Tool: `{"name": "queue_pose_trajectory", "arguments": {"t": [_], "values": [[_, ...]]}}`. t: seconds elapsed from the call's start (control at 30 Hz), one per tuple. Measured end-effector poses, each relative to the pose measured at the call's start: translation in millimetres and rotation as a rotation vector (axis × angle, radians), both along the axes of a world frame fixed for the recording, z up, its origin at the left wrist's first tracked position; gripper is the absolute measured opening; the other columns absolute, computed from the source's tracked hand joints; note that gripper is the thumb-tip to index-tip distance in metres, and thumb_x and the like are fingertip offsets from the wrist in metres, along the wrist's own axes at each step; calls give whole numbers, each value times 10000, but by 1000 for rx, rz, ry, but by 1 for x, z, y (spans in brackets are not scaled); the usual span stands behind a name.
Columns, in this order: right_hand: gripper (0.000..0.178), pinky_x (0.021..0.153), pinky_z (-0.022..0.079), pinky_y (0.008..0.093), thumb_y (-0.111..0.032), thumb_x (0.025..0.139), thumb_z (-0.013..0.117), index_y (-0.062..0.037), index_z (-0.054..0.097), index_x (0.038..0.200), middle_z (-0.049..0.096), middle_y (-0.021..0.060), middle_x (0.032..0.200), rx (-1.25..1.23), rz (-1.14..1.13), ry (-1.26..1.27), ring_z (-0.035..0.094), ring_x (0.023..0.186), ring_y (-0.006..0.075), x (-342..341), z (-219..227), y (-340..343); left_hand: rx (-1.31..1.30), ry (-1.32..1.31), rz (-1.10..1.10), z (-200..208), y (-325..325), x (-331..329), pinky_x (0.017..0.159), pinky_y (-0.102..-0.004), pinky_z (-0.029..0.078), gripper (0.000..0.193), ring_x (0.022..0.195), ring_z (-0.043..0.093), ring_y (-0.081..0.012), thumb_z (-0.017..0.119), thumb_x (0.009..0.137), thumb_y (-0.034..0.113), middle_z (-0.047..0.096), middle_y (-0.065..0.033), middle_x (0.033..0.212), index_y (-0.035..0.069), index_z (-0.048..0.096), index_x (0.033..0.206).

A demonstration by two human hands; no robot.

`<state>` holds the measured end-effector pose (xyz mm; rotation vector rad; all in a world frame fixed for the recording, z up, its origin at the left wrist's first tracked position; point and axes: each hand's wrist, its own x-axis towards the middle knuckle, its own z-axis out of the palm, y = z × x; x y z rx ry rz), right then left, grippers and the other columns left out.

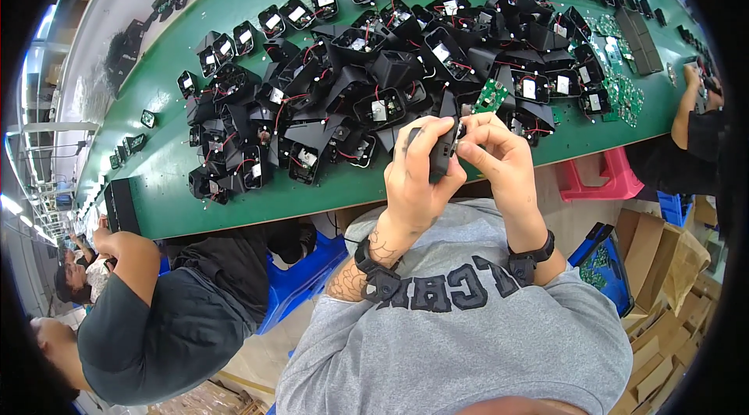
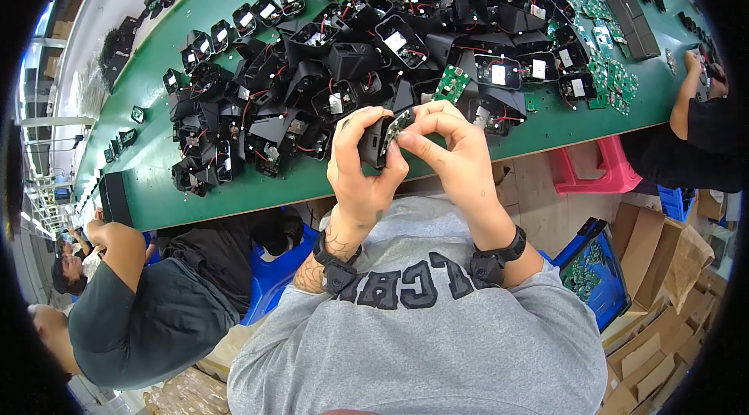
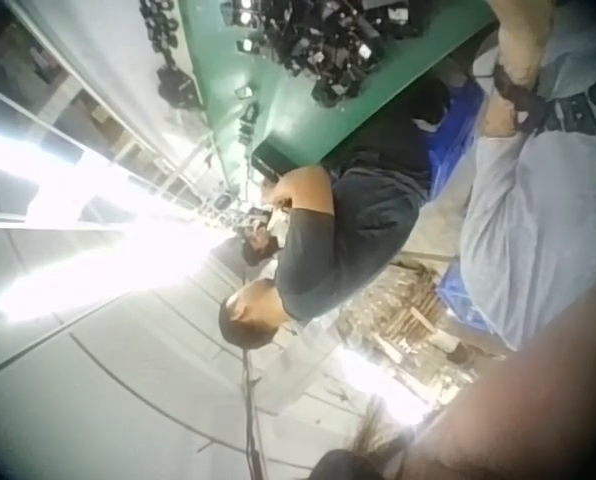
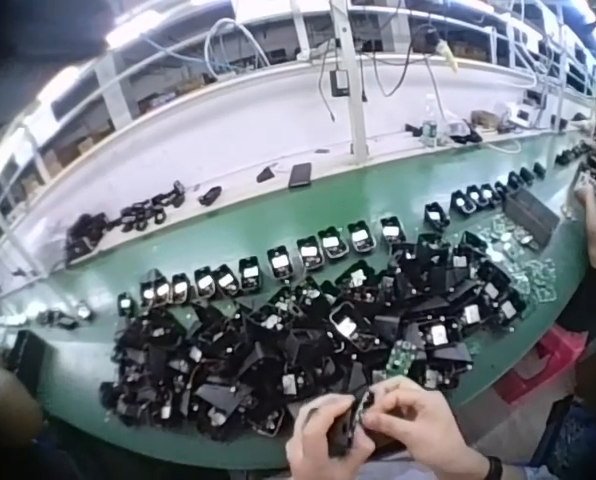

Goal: The person picks up a black plastic housing and a green circuit board, fits the board into the housing by hand, and places the assembled unit onto the green work surface.

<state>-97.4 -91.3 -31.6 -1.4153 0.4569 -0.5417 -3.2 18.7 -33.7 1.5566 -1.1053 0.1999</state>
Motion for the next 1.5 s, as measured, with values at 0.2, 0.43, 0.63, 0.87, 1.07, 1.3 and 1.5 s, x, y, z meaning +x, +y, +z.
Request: {"name": "queue_pose_trajectory", "arguments": {"t": [0.2, 0.43, 0.63, 0.87, 1.07, 1.3, 1.5], "values": [[209, 807, 453, 244, -18, 768, 716, -10, 605, 945, 535, 13, 976, 394, 136, -54, 560, 910, 107, -1, 5, -8, 51, 38, -92, 1, 5, 3, 785, -333, 510, 472, 876, 628, -255, 634, 727, -32, 620, -154, 984, -12, 492, 1176], [252, 766, 521, 278, 20, 756, 717, -5, 580, 967, 595, 48, 951, 335, 230, -100, 607, 872, 135, 1, -4, -17, 91, 116, -115, 4, 9, 1, 713, -280, 531, 475, 777, 650, -172, 637, 749, -32, 631, -126, 960, -10, 478, 1195], [223, 708, 521, 292, 30, 756, 710, 1, 570, 928, 585, 71, 937, 343, 277, -133, 606, 836, 152, -2, -1, -20, 107, 356, -158, 1, 12, -9, 690, -352, 522, 523, 826, 606, -310, 654, 702, -21, 585, -165, 1029, -4, 478, 1195], [227, 681, 532, 287, 13, 760, 719, 4, 580, 939, 596, 74, 917, 341, 200, -194, 607, 835, 153, -3, 0, -14, 76, 326, -103, 6, 9, -18, 711, -350, 526, 534, 861, 610, -312, 662, 694, -24, 594, -161, 1065, -11, 480, 1196], [242, 700, 533, 283, 18, 760, 717, 5, 601, 972, 609, 68, 935, 379, 229, -193, 607, 844, 140, -4, 0, -15, 42, 95, -73, 9, 6, -15, 652, -251, 548, 477, 697, 645, -151, 610, 787, -38, 596, -132, 988, -25, 433, 1230], [105, 612, 490, 208, -32, 792, 693, -16, 609, 852, 624, 14, 781, 150, 255, 163, 598, 690, 75, -2, 16, -28, 146, 1066, -410, 28, 20, 12, 617, -266, 567, 560, 709, 643, -160, 567, 854, -43, 557, -137, 993, 101, 246, 1289], [155, 518, 481, 197, -155, 827, 695, -24, 615, 851, 625, 24, 760, 542, 287, 41, 587, 587, 79, -6, 1, -27, 340, 823, -344, 29, 25, 25, 592, -206, 486, 517, 727, 622, -80, 611, 790, -45, 598, -55, 973, 94, 465, 1266]]}}
